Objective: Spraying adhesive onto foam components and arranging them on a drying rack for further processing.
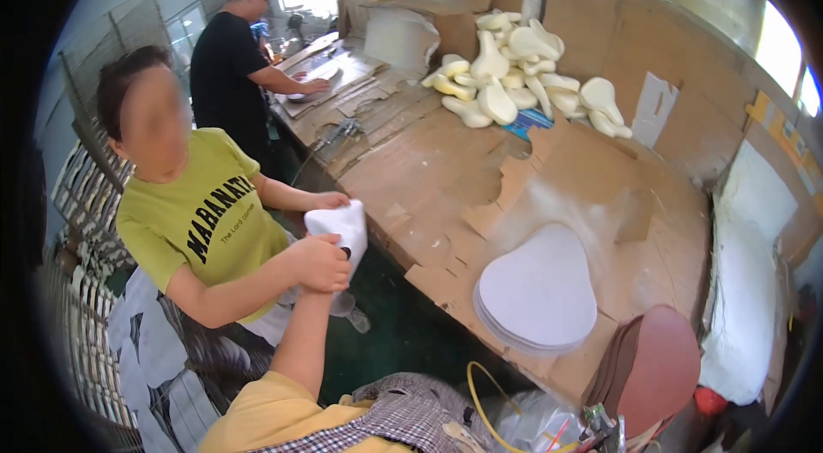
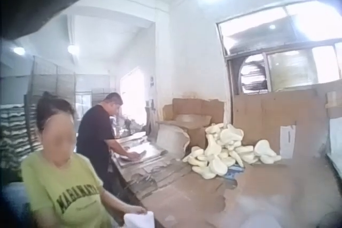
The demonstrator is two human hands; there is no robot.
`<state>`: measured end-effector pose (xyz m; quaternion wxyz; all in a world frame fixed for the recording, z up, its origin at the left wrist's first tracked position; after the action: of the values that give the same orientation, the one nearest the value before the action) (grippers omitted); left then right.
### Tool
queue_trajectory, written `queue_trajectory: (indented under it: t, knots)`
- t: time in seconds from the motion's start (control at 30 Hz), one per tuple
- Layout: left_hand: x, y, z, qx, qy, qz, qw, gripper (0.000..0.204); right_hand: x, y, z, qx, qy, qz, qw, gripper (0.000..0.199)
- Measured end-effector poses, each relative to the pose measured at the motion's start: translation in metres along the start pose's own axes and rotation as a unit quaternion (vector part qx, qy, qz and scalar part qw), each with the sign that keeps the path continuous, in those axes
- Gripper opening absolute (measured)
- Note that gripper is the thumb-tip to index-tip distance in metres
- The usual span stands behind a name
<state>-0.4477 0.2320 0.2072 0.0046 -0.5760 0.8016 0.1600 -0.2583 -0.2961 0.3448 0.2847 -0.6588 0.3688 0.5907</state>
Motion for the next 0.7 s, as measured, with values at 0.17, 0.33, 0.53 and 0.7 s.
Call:
queue_trajectory:
  t: [0.17, 0.33, 0.53, 0.7]
  knots:
    - [0.017, 0.007, -0.066, -0.018, -0.208, 0.057, 0.976, 0.009, 0.005, 0.049, -0.013, 0.081, 0.013, 0.089, 0.993, 0.077]
    - [0.039, 0.031, 0.009, -0.210, -0.436, 0.183, 0.856, 0.016, -0.005, 0.063, -0.021, 0.142, 0.034, 0.075, 0.987, 0.056]
    - [0.042, 0.023, 0.189, -0.593, -0.674, 0.350, 0.267, 0.035, -0.005, 0.085, -0.025, 0.151, -0.011, 0.106, 0.983, 0.061]
    - [0.099, -0.051, 0.182, -0.464, -0.742, 0.440, 0.201, 0.026, -0.012, 0.085, -0.010, 0.126, -0.049, 0.074, 0.988, 0.058]
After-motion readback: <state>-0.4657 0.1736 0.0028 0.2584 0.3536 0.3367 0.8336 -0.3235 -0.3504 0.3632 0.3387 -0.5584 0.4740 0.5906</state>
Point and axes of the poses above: each hand's wrist, its own y-axis away from the middle knuckle, its own z-axis out of the palm, x = y × z, the point moved 7 cm from there along -y, towards the middle knuckle, and after that the axes turned 1 degree about y, right-handed, at the moved point
